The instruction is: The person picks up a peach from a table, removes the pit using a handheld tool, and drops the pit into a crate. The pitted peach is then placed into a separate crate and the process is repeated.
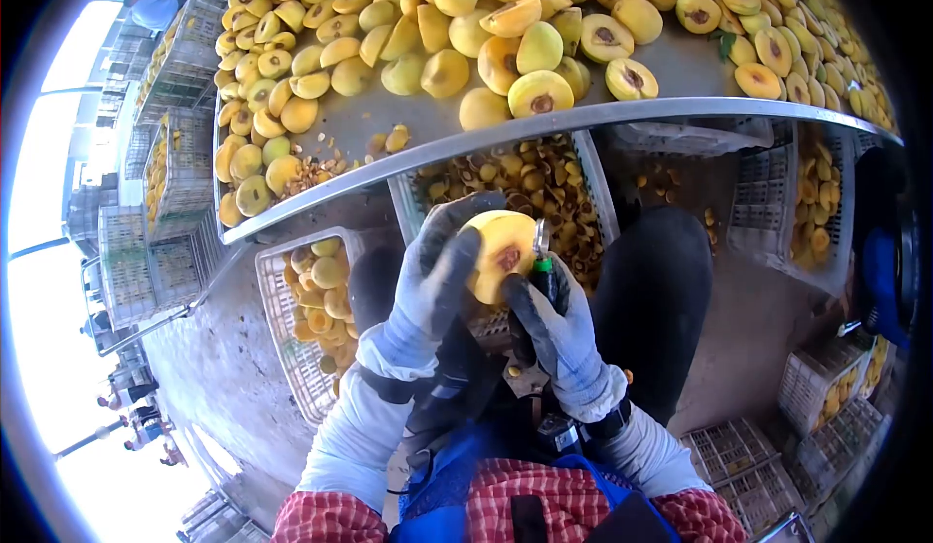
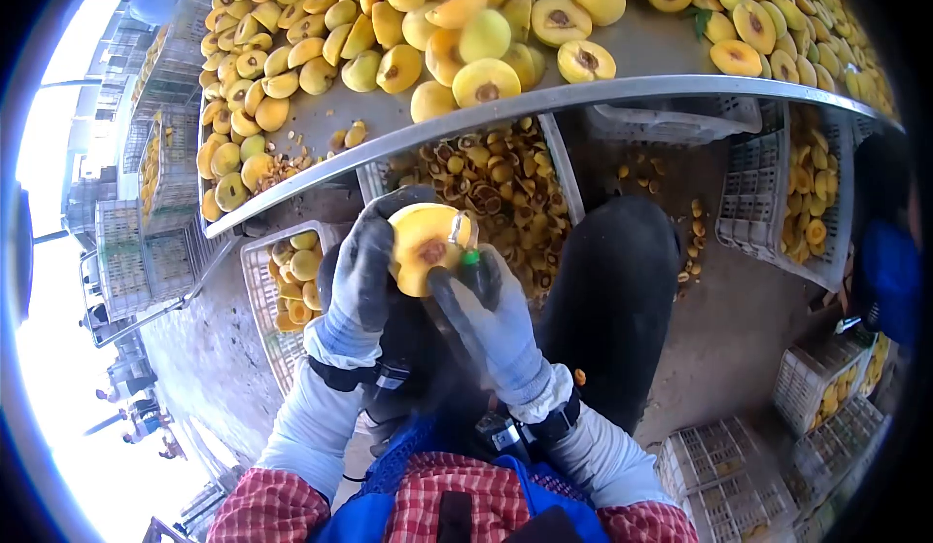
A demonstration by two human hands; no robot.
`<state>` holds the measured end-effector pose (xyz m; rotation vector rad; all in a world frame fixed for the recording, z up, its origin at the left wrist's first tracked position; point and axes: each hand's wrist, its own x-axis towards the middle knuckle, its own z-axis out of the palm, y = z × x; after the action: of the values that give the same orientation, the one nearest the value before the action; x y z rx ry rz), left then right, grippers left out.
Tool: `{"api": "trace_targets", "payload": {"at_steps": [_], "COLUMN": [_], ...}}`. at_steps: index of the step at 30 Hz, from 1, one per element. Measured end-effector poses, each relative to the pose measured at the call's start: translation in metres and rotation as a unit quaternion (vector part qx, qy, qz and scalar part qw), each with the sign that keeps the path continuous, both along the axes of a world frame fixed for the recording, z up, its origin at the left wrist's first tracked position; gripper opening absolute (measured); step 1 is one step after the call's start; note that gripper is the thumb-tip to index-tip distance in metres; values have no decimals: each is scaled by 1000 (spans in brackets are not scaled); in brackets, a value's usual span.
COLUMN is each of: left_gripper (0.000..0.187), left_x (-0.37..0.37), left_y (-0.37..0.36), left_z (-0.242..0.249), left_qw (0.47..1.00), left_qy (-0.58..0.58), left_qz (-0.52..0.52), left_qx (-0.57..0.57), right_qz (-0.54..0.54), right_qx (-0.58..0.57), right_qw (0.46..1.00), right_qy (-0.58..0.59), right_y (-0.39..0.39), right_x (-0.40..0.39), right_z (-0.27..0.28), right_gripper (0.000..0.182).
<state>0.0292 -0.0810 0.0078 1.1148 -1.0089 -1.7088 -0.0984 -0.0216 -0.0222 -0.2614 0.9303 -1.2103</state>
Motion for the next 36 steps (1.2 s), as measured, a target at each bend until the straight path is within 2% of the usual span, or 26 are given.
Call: {"api": "trace_targets", "payload": {"at_steps": [1,4,6,8,10,11,12,13,14,16,18,19,20,22,24,28,32,35,36], "left_gripper": [40,40,39,39,39,39,39,39,40,40,43,43,44,41,40,37,34,35,35], "left_x": [3,1,4,12,27,32,36,37,37,35,28,21,13,1,-11,-23,-23,-25,-26], "left_y": [4,19,22,25,28,33,36,38,41,45,53,58,62,70,78,87,92,95,97], "left_z": [-2,-6,2,9,6,1,-1,5,6,7,-2,-1,-2,-15,-20,-25,-27,-27,-27], "left_qw": [1000,1000,988,1000,996,993,989,979,977,973,994,999,998,987,975,956,951,943,944], "left_qy": [-4,-6,-117,-22,-59,-60,-61,-52,-64,-86,-74,-46,-18,-59,-56,-116,-134,-147,-141], "left_qz": [0,26,-16,-10,-58,-81,-103,-108,-125,-160,-67,-5,58,139,211,249,244,248,249], "left_qx": [-9,-10,-98,-3,27,58,89,168,161,145,48,18,-12,-46,-43,-104,-134,-166,-167], "right_qz": [9,47,42,25,12,88,102,117,131,73,7,-37,50,147,128,117,88,124,98], "right_qx": [50,85,32,-31,-119,-112,-116,-121,-127,-134,-127,-89,-292,-192,-192,-202,-217,-212,-238], "right_qw": [996,988,998,998,985,977,969,958,945,952,961,989,845,906,896,896,899,895,888], "right_qy": [-71,-122,-45,45,125,156,194,232,271,264,247,114,445,349,379,378,369,372,381], "right_y": [1,11,10,7,7,11,13,11,11,16,25,34,36,48,52,57,65,67,70], "right_x": [-4,-12,-12,-12,-15,-24,-26,-26,-26,-23,-14,-7,-12,-10,-7,-6,-4,-6,-5], "right_z": [9,5,4,3,-11,-8,-4,1,3,2,-2,-5,-8,10,7,2,3,-5,-6], "right_gripper": [21,24,22,19,21,22,23,24,25,18,14,8,10,16,18,16,17,19,20]}}
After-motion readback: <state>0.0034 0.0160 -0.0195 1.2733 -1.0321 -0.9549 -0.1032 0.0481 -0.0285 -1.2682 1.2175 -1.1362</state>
